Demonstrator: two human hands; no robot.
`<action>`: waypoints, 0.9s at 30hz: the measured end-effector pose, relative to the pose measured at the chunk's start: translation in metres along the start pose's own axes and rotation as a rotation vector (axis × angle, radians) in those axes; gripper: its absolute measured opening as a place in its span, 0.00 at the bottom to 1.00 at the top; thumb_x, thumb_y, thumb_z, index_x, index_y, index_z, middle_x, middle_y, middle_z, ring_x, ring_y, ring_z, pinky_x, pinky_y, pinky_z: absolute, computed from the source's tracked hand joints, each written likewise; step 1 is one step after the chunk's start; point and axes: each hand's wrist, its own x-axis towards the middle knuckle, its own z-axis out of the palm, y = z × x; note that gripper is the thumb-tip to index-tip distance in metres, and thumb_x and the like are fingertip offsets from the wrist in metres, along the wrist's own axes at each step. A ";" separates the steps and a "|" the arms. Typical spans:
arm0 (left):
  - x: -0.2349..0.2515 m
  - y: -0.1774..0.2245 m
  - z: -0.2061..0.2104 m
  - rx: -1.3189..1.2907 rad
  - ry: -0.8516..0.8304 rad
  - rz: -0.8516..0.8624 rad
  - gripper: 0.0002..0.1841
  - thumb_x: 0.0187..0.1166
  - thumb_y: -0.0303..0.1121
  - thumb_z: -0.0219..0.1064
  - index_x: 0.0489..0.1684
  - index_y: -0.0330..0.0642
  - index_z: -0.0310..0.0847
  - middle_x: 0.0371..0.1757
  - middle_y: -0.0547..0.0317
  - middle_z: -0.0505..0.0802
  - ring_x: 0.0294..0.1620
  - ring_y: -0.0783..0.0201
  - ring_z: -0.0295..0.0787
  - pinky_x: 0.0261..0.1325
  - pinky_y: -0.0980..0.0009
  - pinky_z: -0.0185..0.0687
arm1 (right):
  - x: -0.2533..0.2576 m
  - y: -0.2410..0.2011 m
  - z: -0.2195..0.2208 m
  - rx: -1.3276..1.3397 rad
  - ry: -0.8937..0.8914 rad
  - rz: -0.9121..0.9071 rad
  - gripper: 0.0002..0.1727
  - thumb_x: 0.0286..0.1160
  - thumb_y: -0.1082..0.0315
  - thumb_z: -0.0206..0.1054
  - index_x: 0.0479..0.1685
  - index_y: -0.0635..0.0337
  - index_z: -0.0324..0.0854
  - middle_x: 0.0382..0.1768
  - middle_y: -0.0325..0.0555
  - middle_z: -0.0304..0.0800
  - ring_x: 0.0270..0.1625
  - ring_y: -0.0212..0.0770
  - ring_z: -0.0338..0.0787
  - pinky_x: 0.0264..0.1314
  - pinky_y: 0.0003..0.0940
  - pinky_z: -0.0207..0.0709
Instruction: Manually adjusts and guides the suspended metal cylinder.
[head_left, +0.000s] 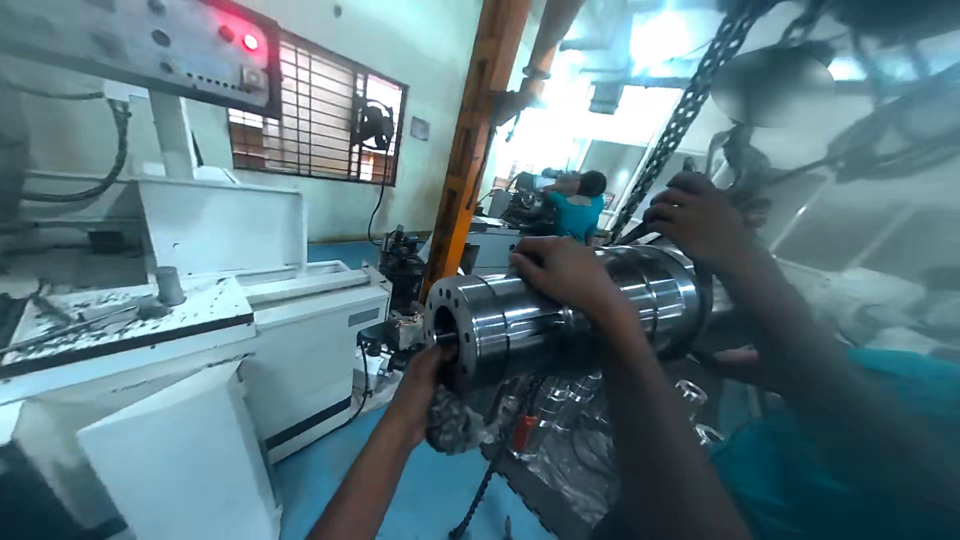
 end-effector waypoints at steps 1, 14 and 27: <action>-0.001 0.002 0.000 -0.006 0.010 -0.002 0.20 0.95 0.41 0.42 0.54 0.38 0.79 0.35 0.51 0.89 0.32 0.60 0.88 0.36 0.64 0.88 | 0.000 -0.001 -0.001 0.001 -0.001 -0.001 0.19 0.90 0.55 0.56 0.52 0.57 0.89 0.49 0.58 0.93 0.58 0.63 0.90 0.57 0.69 0.75; -0.029 0.001 -0.001 -0.016 0.037 0.085 0.18 0.91 0.35 0.40 0.49 0.36 0.76 0.31 0.55 0.88 0.28 0.63 0.89 0.32 0.67 0.89 | -0.014 -0.016 -0.005 0.022 -0.004 -0.052 0.18 0.90 0.57 0.56 0.53 0.56 0.89 0.48 0.54 0.93 0.57 0.57 0.90 0.58 0.64 0.76; -0.077 -0.003 0.012 -0.033 0.056 0.117 0.14 0.89 0.31 0.47 0.47 0.32 0.78 0.32 0.54 0.88 0.31 0.65 0.88 0.35 0.68 0.88 | -0.047 -0.030 -0.017 0.082 -0.035 -0.080 0.16 0.90 0.62 0.55 0.59 0.56 0.88 0.51 0.56 0.93 0.58 0.60 0.91 0.61 0.66 0.76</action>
